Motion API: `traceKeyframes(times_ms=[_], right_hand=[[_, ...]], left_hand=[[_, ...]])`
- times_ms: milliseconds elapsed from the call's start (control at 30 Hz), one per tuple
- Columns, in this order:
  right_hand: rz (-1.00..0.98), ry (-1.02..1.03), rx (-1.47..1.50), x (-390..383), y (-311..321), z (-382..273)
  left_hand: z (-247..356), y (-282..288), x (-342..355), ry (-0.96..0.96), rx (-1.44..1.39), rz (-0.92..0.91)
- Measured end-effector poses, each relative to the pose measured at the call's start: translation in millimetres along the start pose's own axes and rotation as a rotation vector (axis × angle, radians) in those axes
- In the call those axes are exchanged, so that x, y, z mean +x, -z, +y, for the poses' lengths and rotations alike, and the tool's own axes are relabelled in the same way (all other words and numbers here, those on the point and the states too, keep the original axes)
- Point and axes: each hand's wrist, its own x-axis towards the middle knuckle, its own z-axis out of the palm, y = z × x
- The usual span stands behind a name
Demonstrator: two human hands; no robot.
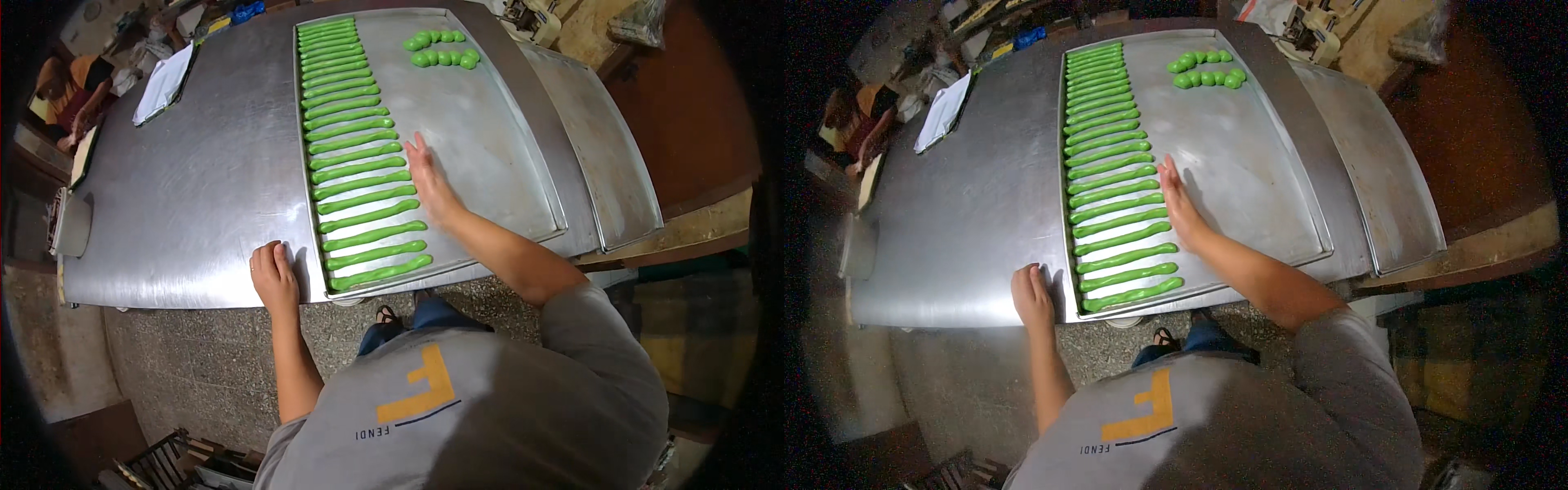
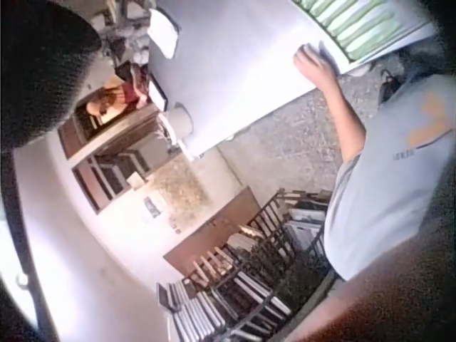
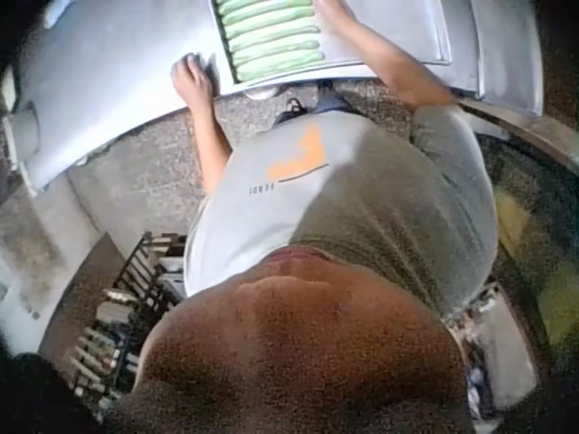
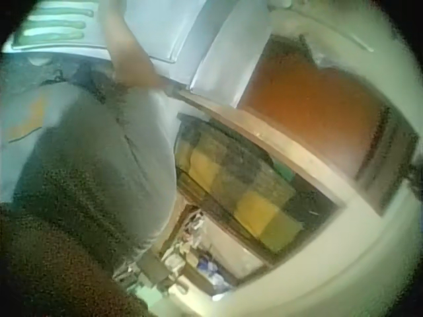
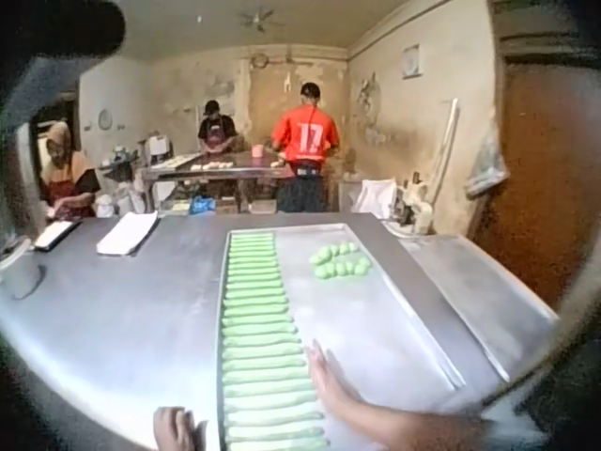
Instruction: The person rolls pieces of green dough into long strips on a metal table by hand and arranges the strips in rows on a baking tray.
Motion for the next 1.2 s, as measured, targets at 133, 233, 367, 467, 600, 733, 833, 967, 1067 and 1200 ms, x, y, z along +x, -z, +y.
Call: traceKeyframes(times_ms=[133,233,367,467,600,733,833,967,1067,1200], right_hand=[[0.115,-0.005,0.072,-17,16,-33],[0.185,-0.116,0.151,-52,7,-45],[0.26,-0.244,0.2,-82,1,-34],[0.021,-0.067,-0.427,-86,23,-38],[-0.372,0.109,-0.872,-88,26,-57],[-0.495,0.175,-0.938,-92,24,-44],[-0.54,0.141,-0.933,-91,20,-48],[-0.473,0.191,-0.944,-90,16,-50],[-0.523,0.229,-0.953,-89,15,-45],[-0.434,0.214,-0.959,-88,11,-47]], left_hand=[[0,3,-1,0.08,-0.045,0.017],[5,5,-3,0.17,-0.167,0.023],[42,16,0,-0.149,-0.007,-0.043],[86,24,-7,-0.313,0.049,-0.273],[103,28,-19,-0.342,0.137,-0.417],[106,33,-22,-0.338,0.214,-0.427],[115,30,-23,-0.347,0.226,-0.455],[119,18,-34,-0.36,0.133,-0.575],[119,15,-34,-0.353,0.133,-0.567],[118,13,-33,-0.322,0.136,-0.485]])
